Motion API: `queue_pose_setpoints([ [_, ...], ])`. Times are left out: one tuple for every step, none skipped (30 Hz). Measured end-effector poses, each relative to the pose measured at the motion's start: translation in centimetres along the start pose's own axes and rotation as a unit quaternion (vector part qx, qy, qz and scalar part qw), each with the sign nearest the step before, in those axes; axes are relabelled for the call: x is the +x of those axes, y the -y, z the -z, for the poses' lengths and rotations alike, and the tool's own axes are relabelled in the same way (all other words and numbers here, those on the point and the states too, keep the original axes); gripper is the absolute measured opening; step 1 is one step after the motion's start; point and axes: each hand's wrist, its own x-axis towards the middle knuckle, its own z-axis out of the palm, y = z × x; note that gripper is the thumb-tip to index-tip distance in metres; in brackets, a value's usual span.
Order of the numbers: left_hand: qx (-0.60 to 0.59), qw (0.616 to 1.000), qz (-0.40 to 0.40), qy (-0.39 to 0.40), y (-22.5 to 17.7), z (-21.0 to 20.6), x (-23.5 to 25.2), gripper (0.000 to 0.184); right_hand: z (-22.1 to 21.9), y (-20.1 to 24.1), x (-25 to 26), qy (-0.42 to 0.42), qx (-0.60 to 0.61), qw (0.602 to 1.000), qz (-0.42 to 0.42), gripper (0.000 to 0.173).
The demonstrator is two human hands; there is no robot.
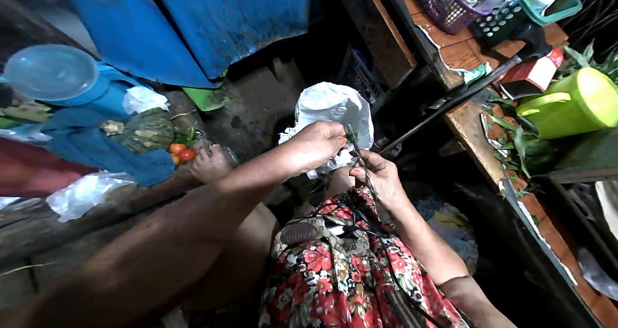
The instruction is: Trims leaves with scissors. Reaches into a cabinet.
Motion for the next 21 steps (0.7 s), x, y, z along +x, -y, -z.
queue_pose_setpoints([
  [0.001,1.0,0.002,0.0,0.0,0.0,0.0,0.024,0.0,0.0,0.0,0.004,0.0,1.0,0.001,0.036],
  [0.002,1.0,0.002,0.0,0.1,0.0,0.1,0.024,0.1,0.0,0.0,0.01,0.002,1.0,-0.003,0.034],
  [-0.001,1.0,0.0,0.0,0.2,0.0,0.2,0.024,0.1,0.1,0.0,0.015,0.005,1.0,-0.006,0.033],
  [-0.005,1.0,-0.004,0.0,0.3,0.0,0.2,0.023,0.1,0.1,0.0,0.019,0.011,1.0,-0.009,0.032],
  [-0.006,1.0,-0.005,0.0,0.4,-0.1,0.3,0.022,0.2,0.1,0.0,0.024,0.015,1.0,-0.014,0.032],
  [-0.004,1.0,-0.006,0.002,0.4,-0.1,0.3,0.022,0.2,0.0,0.0,0.027,0.018,0.999,-0.017,0.031],
  [0.0,1.0,-0.007,0.005,0.4,-0.1,0.3,0.022,0.3,-0.1,0.1,0.028,0.017,0.999,-0.019,0.031],
  [0.003,1.0,-0.006,0.007,0.3,-0.1,0.2,0.023,0.4,-0.2,0.1,0.027,0.016,0.999,-0.021,0.032],
  [0.001,1.0,-0.005,0.007,0.3,-0.2,0.2,0.023,0.4,-0.3,0.2,0.025,0.017,0.999,-0.024,0.032],
  [-0.007,1.0,-0.008,0.002,0.3,-0.2,0.2,0.022,0.4,-0.4,0.2,0.02,0.02,0.999,-0.026,0.031],
  [-0.019,1.0,-0.015,-0.008,0.4,-0.2,0.2,0.022,0.4,-0.5,0.2,0.015,0.026,0.999,-0.027,0.031],
  [-0.032,0.999,-0.021,-0.019,0.6,-0.2,0.3,0.021,0.3,-0.5,0.2,0.009,0.034,0.999,-0.027,0.03],
  [-0.043,0.998,-0.025,-0.029,0.7,-0.1,0.4,0.021,0.3,-0.4,0.2,0.004,0.038,0.999,-0.029,0.029],
  [-0.05,0.998,-0.025,-0.039,0.9,0.0,0.5,0.021,0.3,-0.4,0.2,0.0,0.039,0.999,-0.031,0.029],
  [-0.057,0.997,-0.026,-0.044,1.0,0.0,0.5,0.021,0.3,-0.5,0.2,-0.001,0.036,0.999,-0.032,0.03],
  [-0.066,0.996,-0.025,-0.046,1.0,0.0,0.5,0.021,0.3,-0.6,0.1,-0.001,0.034,0.999,-0.032,0.032],
  [-0.071,0.996,-0.023,-0.045,1.0,0.1,0.6,0.021,0.3,-0.7,0.1,-0.001,0.032,0.999,-0.032,0.035],
  [-0.074,0.996,-0.021,-0.043,1.1,0.0,0.6,0.02,0.3,-0.7,0.0,0.0,0.026,0.999,-0.032,0.038],
  [-0.073,0.996,-0.02,-0.041,1.1,0.0,0.7,0.02,0.3,-0.8,0.0,0.003,0.021,0.999,-0.032,0.04],
  [-0.067,0.997,-0.016,-0.038,1.0,-0.1,0.7,0.02,0.4,-0.8,0.0,0.006,0.015,0.999,-0.032,0.041],
  [-0.06,0.998,-0.009,-0.033,1.0,-0.1,0.7,0.02,0.3,-0.8,0.0,0.007,0.008,0.999,-0.032,0.042],
])
